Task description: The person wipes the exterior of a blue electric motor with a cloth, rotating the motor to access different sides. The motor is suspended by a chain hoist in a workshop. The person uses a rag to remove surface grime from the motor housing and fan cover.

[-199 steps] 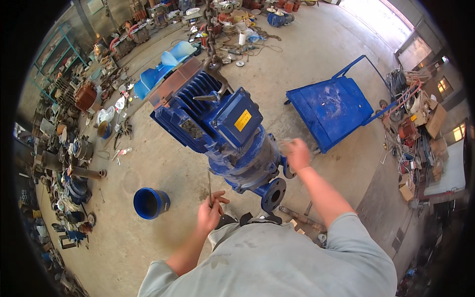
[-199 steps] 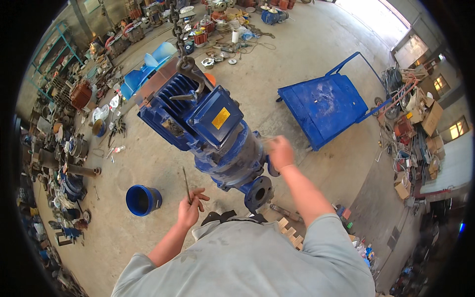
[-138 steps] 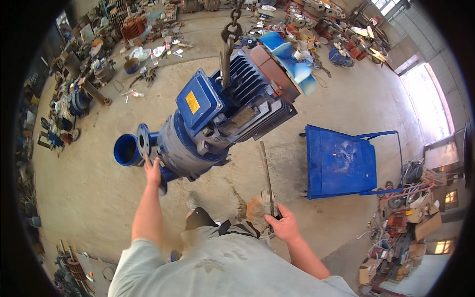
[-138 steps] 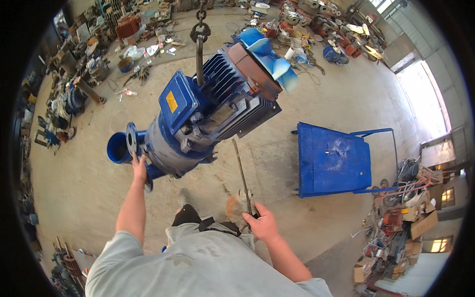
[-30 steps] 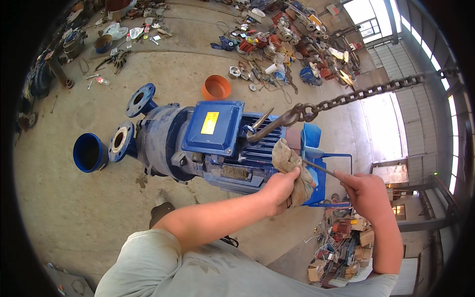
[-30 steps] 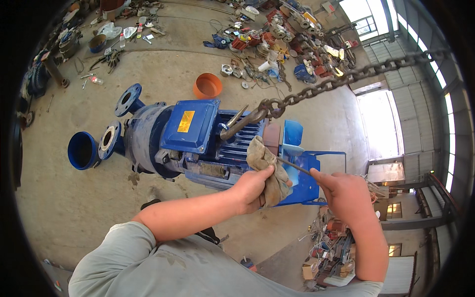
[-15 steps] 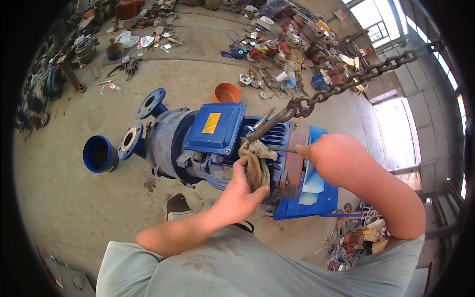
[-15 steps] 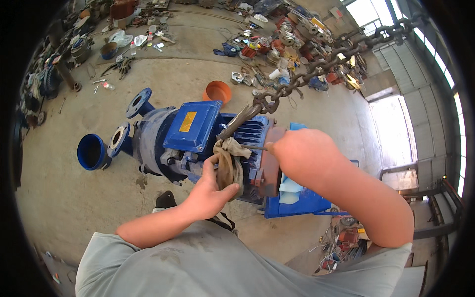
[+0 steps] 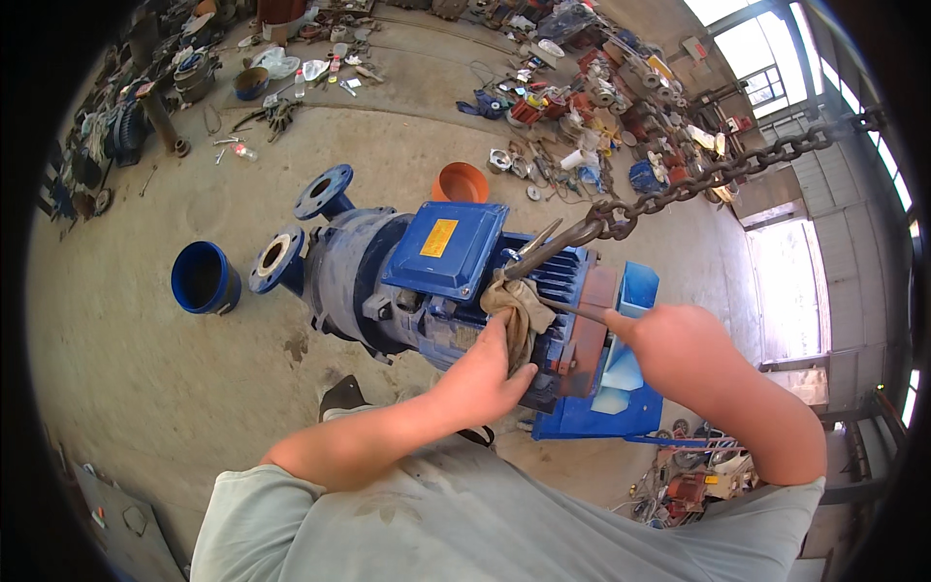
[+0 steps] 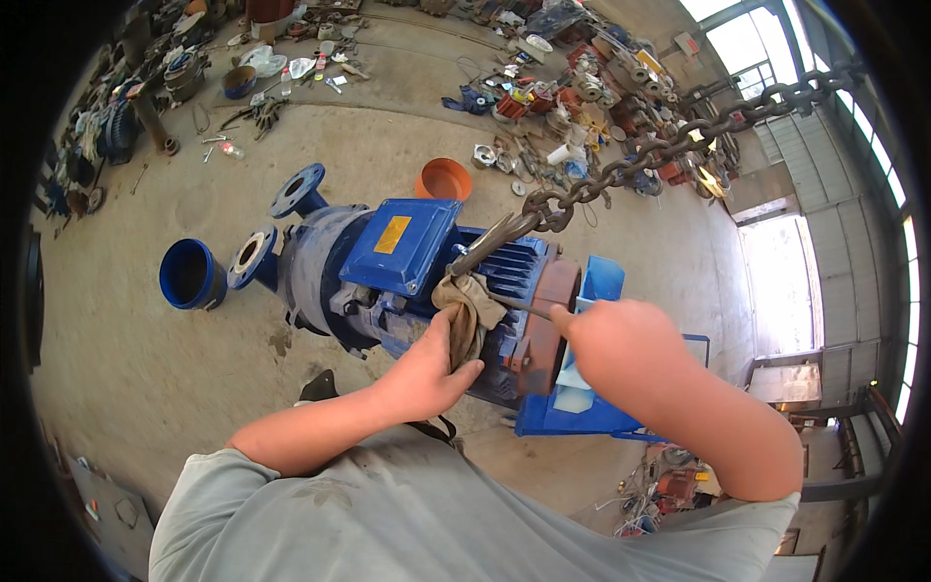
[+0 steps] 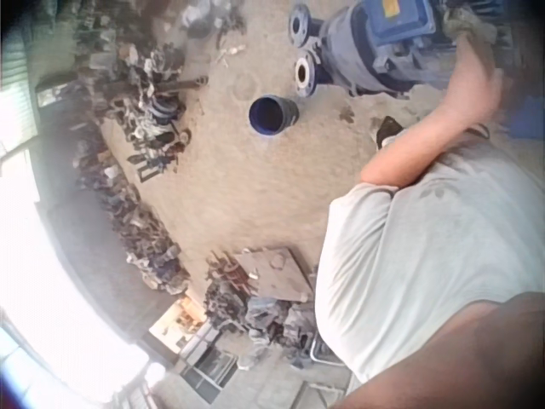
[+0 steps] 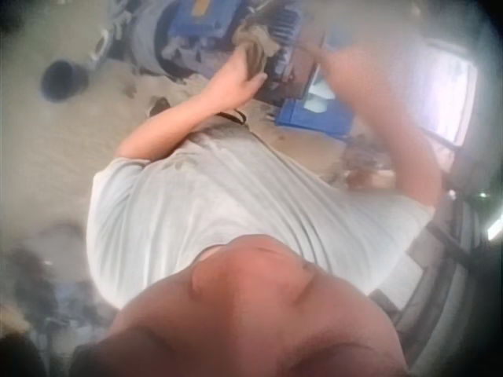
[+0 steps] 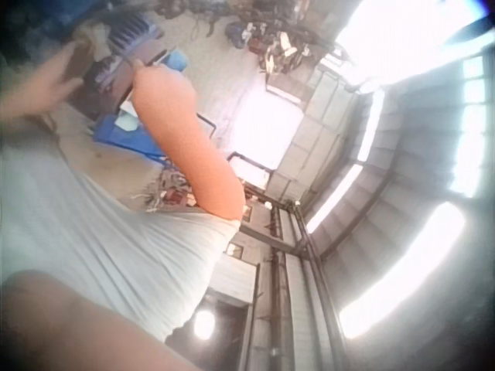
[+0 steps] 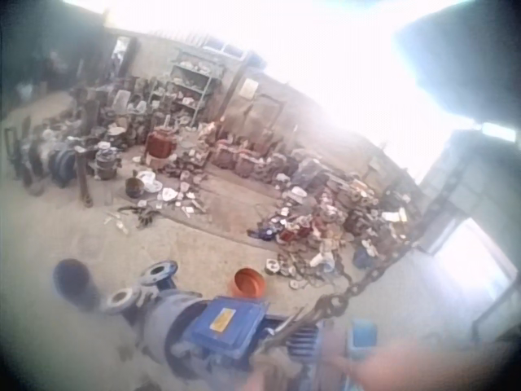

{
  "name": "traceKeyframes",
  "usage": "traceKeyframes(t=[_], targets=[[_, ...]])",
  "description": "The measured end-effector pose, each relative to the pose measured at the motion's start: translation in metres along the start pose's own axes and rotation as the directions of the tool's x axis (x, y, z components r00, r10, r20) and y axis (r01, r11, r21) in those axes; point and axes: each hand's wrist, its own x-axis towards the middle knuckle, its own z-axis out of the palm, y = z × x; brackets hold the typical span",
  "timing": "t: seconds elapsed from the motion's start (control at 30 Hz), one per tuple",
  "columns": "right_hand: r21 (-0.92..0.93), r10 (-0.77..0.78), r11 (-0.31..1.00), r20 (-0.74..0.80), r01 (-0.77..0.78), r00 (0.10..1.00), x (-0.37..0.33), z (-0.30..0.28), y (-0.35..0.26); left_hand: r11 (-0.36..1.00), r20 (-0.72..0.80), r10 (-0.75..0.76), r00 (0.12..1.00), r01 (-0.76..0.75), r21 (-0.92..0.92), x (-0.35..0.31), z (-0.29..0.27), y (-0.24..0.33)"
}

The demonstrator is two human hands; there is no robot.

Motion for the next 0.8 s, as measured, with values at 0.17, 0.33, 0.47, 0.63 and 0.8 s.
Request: traceKeyframes(t=[0.17, 0.33, 0.47, 0.63, 0.8], targets=[[-0.071, 0.2, 0.977, -0.049, -0.204, 0.978, -0.059, -0.032, 0.008, 0.993, 0.058, 0.112, 0.992, -0.114, 0.033, 0.008, 0.006, 0.011], [0.079, 0.293, 0.956, -0.202, -0.283, 0.934, -0.115, -0.062, 0.028, 0.99, 0.15, 0.087, 0.985, -0.103, 0.1, 0.026, 0.02, 0.029], [0.199, 0.435, 0.894, -0.173, -0.401, 0.884, -0.108, -0.047, 0.025, 0.989, 0.168, 0.095, 0.981, -0.112, 0.092, 0.037, 0.019, 0.033], [0.127, 0.278, 0.959, -0.231, -0.255, 0.932, -0.083, -0.024, 0.021, 0.993, 0.162, 0.1, 0.982, -0.108, 0.044, 0.042, 0.018, 0.033], [-0.016, 0.235, 0.971, -0.092, -0.238, 0.968, -0.07, -0.03, 0.043, 0.996, 0.184, 0.09, 0.979, -0.094, 0.011, 0.038, 0.013, 0.033]])
